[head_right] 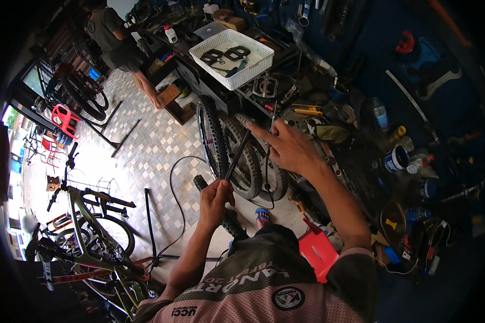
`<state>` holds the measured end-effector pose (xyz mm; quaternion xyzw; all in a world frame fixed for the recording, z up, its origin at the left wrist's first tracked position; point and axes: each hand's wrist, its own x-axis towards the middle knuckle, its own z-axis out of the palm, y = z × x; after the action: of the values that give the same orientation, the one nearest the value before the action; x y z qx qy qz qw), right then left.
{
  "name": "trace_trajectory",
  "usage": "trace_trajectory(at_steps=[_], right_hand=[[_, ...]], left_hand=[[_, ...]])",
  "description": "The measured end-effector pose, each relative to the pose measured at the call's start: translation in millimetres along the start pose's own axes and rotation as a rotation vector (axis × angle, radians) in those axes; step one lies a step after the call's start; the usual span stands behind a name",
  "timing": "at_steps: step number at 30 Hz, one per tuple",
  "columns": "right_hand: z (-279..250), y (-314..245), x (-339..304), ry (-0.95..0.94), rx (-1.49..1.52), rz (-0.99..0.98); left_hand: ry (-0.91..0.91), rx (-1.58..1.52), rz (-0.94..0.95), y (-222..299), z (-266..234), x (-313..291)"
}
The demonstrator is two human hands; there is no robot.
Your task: The person cleans a bicycle cassette with a brush and cloth, then installs it onto a rear wheel using a cassette lockring tool and chain whip. The wheel is mounted onto a bicycle frame on a repair stand.
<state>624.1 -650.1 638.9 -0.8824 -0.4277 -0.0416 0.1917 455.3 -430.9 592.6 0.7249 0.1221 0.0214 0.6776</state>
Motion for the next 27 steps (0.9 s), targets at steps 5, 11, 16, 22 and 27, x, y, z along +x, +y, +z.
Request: trace_trajectory(at_steps=[5, 11, 16, 22, 27], right_hand=[[16.4, -67.6, -27.0, -0.137, -0.033, -0.214], [1.1, -42.1, -9.6, -0.007, 0.004, 0.023], [37.9, -69.4, -31.5, 0.051, 0.069, -0.235], [23.2, -22.8, -12.9, 0.139, 0.016, -0.070], [48.0, -38.0, -24.2, 0.083, 0.122, -0.231]], left_hand=[[-0.027, -0.248, -0.052, -4.6, -11.2, -21.0], [-0.150, -0.664, -0.233, 7.6, -20.9, -29.3], [-0.223, -0.927, -0.413, 10.7, -28.2, -31.5], [-0.269, -0.938, -0.440, 8.2, -20.7, -16.8], [-0.237, -0.887, -0.438, 8.4, -16.9, 7.5]])
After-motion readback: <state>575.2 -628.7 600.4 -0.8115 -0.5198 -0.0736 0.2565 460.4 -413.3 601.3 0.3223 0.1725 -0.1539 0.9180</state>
